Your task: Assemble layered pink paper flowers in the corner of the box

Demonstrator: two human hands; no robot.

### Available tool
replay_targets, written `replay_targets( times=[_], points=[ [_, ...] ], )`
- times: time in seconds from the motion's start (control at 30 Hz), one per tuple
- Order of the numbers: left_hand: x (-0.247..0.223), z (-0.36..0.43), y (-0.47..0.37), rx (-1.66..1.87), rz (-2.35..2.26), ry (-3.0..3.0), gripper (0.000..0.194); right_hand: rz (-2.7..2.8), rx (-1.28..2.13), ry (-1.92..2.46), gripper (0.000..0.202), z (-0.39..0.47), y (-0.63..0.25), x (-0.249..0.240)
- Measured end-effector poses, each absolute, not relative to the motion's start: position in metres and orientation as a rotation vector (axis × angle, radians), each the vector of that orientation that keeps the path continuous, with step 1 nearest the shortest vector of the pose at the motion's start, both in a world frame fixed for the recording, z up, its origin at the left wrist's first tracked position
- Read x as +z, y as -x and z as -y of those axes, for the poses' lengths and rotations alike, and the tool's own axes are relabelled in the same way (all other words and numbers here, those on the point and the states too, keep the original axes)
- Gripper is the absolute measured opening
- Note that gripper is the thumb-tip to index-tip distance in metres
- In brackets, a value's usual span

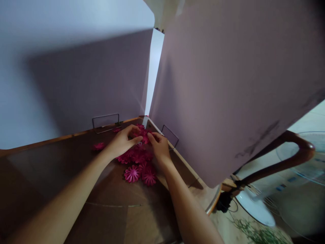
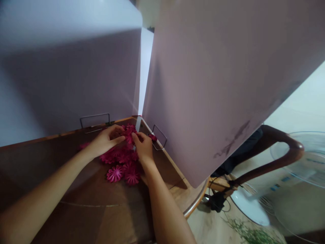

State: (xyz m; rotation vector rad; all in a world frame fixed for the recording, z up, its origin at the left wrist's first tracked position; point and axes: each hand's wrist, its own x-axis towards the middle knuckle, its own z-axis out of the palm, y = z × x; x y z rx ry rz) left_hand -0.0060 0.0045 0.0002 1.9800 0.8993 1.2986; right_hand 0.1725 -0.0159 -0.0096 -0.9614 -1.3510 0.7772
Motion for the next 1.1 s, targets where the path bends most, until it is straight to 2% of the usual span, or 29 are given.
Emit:
replay_targets(
  times=[0.07, 0.27, 0.5, 0.67, 0.83, 1.1],
  points=[
    [-0.003, -0.005, 0.004, 1.310, -0.888, -1.957, 0.033, 1.340, 0.841, 0.939, 0.028, 0.018, -0.170, -0.009],
    [0.001, -0.003, 0.007, 1.307, -0.981, -2.045, 0.015, 1.421, 0.968, 0.919, 0.022, 0.021, -0.171, -0.006],
    [0.007, 0.003, 0.010, 1.248, -1.151, -2.203, 0.021, 1.512, 1.036, 0.949, 0.018, 0.025, -0.175, -0.002],
    [0.010, 0.005, 0.010, 1.259, -1.190, -2.179, 0.020, 1.604, 1.158, 0.960, 0.023, 0.029, -0.177, -0.006],
    [0.013, 0.008, 0.008, 1.291, -1.223, -2.284, 0.004, 1.622, 1.213, 0.951, 0.028, 0.030, -0.177, -0.006],
    [0.013, 0.007, 0.007, 1.324, -1.127, -2.413, 0.012, 1.512, 1.200, 0.915, 0.022, 0.029, -0.173, -0.002]
  ],
)
